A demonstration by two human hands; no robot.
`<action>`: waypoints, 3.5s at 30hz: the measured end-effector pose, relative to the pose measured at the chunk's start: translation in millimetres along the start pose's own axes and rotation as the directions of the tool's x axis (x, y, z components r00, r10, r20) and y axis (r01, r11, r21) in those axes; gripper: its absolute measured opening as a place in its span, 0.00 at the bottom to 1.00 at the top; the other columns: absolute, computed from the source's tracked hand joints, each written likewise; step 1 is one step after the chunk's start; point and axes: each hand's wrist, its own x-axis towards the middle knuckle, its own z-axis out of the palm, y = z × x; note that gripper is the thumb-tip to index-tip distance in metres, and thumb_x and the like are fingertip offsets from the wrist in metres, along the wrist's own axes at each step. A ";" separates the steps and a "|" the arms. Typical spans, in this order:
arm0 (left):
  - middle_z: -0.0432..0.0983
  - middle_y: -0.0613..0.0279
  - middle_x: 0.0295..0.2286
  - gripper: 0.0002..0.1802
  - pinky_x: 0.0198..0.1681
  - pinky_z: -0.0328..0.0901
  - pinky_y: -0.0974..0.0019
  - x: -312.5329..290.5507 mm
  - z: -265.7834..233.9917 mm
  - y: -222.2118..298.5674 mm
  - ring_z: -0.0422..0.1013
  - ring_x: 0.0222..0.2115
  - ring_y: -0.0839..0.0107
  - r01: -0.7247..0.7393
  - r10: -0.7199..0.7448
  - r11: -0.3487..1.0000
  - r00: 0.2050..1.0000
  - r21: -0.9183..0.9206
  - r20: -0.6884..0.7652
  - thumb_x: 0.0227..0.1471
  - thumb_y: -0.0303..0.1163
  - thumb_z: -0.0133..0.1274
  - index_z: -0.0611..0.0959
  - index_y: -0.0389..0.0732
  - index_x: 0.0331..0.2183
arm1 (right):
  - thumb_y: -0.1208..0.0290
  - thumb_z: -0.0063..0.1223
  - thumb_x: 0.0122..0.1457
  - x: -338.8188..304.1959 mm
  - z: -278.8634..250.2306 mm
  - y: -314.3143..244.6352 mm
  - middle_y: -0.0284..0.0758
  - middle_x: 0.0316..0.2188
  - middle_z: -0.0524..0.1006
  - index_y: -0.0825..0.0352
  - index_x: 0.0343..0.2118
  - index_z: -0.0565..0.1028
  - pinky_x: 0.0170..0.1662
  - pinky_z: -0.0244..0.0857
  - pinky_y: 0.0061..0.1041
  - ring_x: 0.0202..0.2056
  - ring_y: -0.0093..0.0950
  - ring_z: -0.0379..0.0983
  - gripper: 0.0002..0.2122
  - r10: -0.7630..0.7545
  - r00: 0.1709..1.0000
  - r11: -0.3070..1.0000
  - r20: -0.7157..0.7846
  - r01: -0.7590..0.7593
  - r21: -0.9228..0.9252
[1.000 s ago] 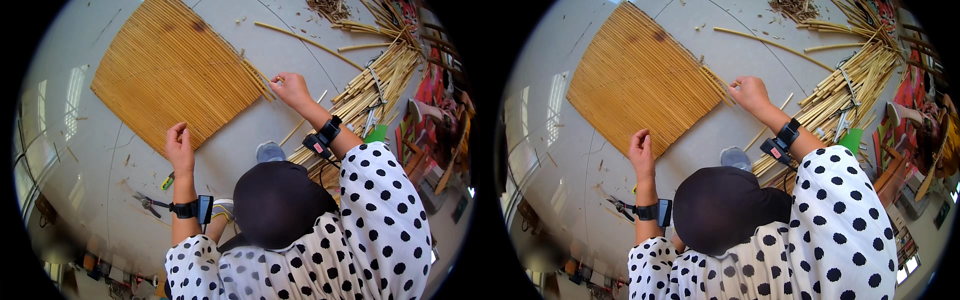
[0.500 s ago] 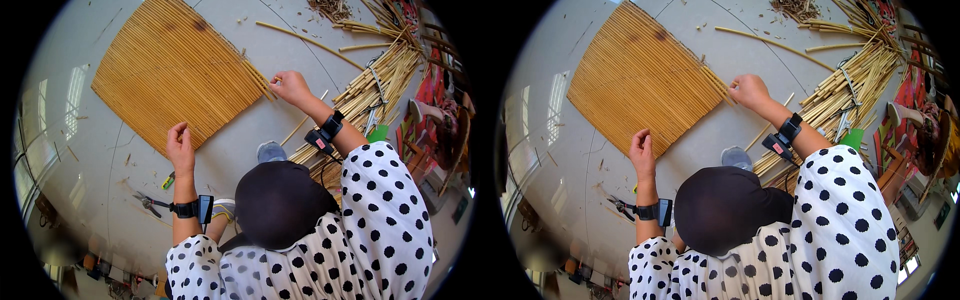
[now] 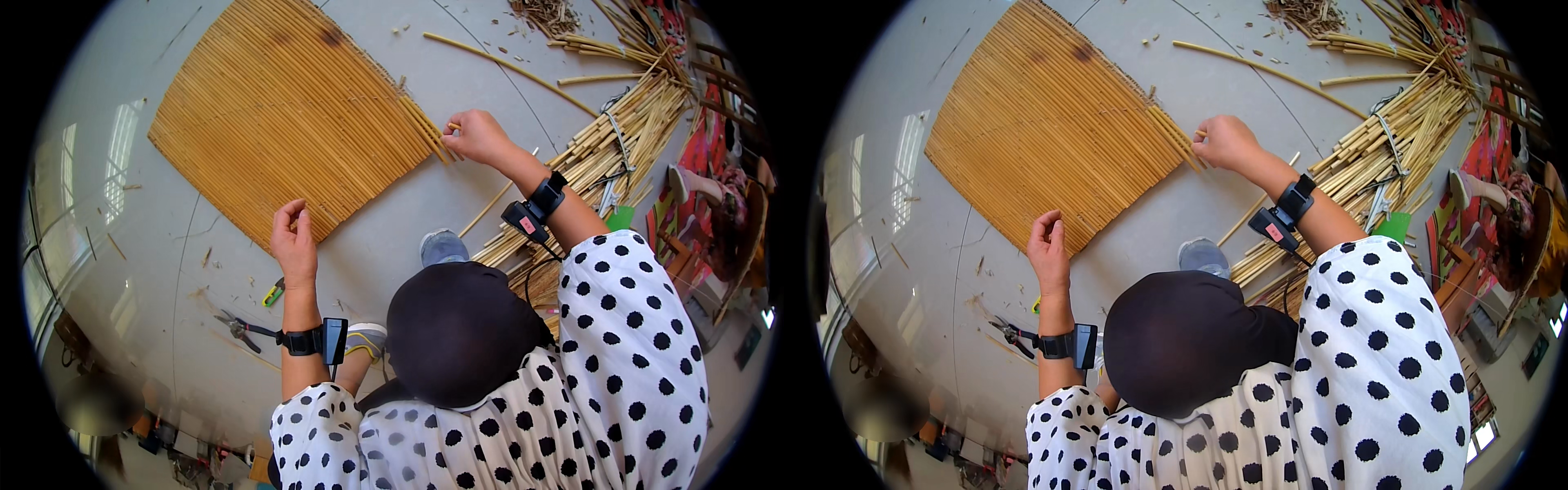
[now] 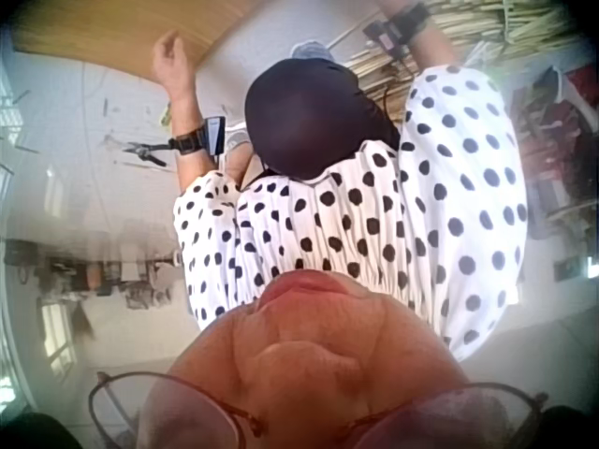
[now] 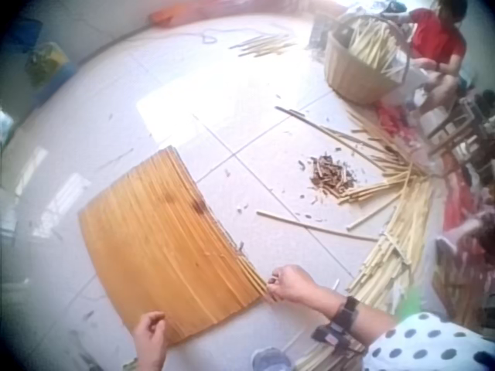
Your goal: The person assembles a bamboo mat by picking up bamboo sticks and weaving them into a pre-strung base. They use pliers and a small cutter to trim the materials and adjust the structure.
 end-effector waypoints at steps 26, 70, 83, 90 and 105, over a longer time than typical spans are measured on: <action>0.74 0.67 0.34 0.11 0.40 0.63 0.77 -1.2 -9.3 -7.8 0.68 0.35 0.81 0.024 -0.026 0.998 0.999 -0.049 -0.030 0.56 0.25 0.49 0.78 0.34 0.41 | 0.61 0.57 0.50 30.9 0.4 -14.9 0.42 0.29 0.79 0.64 0.33 0.78 0.35 0.70 0.37 0.33 0.41 0.76 0.12 0.096 0.943 0.973 -0.319 -0.156 -0.169; 0.68 0.44 0.45 0.26 0.50 0.61 0.55 149.9 -100.0 -23.1 0.66 0.44 0.50 -0.163 0.466 0.681 0.849 0.714 -0.250 0.49 0.34 0.54 0.71 0.33 0.49 | 0.68 0.57 0.54 -12.0 130.9 -70.3 0.24 0.15 0.67 0.67 0.27 0.77 0.18 0.50 0.18 0.16 0.14 0.57 0.07 0.253 0.919 0.425 0.301 -0.385 0.819; 0.69 0.61 0.31 0.10 0.35 0.61 0.57 11.9 81.9 6.8 0.67 0.35 0.60 -0.374 0.490 0.738 0.869 0.562 -0.065 0.44 0.34 0.59 0.78 0.45 0.32 | 0.68 0.59 0.53 -22.0 143.4 -61.1 0.27 0.23 0.75 0.70 0.32 0.78 0.28 0.62 0.18 0.25 0.15 0.66 0.10 0.192 0.965 0.595 0.178 -0.259 0.761; 0.68 0.65 0.28 0.07 0.32 0.59 0.57 29.9 86.2 11.5 0.67 0.33 0.62 -0.285 0.451 0.735 0.883 0.615 -0.130 0.44 0.36 0.59 0.77 0.49 0.27 | 0.67 0.59 0.53 -24.0 139.7 -60.7 0.26 0.23 0.75 0.71 0.34 0.78 0.27 0.61 0.17 0.24 0.14 0.65 0.11 0.109 0.975 0.662 0.192 -0.215 0.718; 0.69 0.66 0.30 0.08 0.34 0.60 0.56 29.3 75.9 15.8 0.68 0.35 0.64 -0.230 0.369 0.787 0.919 0.572 -0.138 0.43 0.36 0.60 0.79 0.50 0.29 | 0.68 0.57 0.55 -17.4 142.1 -68.9 0.24 0.23 0.73 0.69 0.35 0.77 0.25 0.57 0.15 0.24 0.12 0.62 0.10 0.028 0.986 0.684 0.166 -0.140 0.716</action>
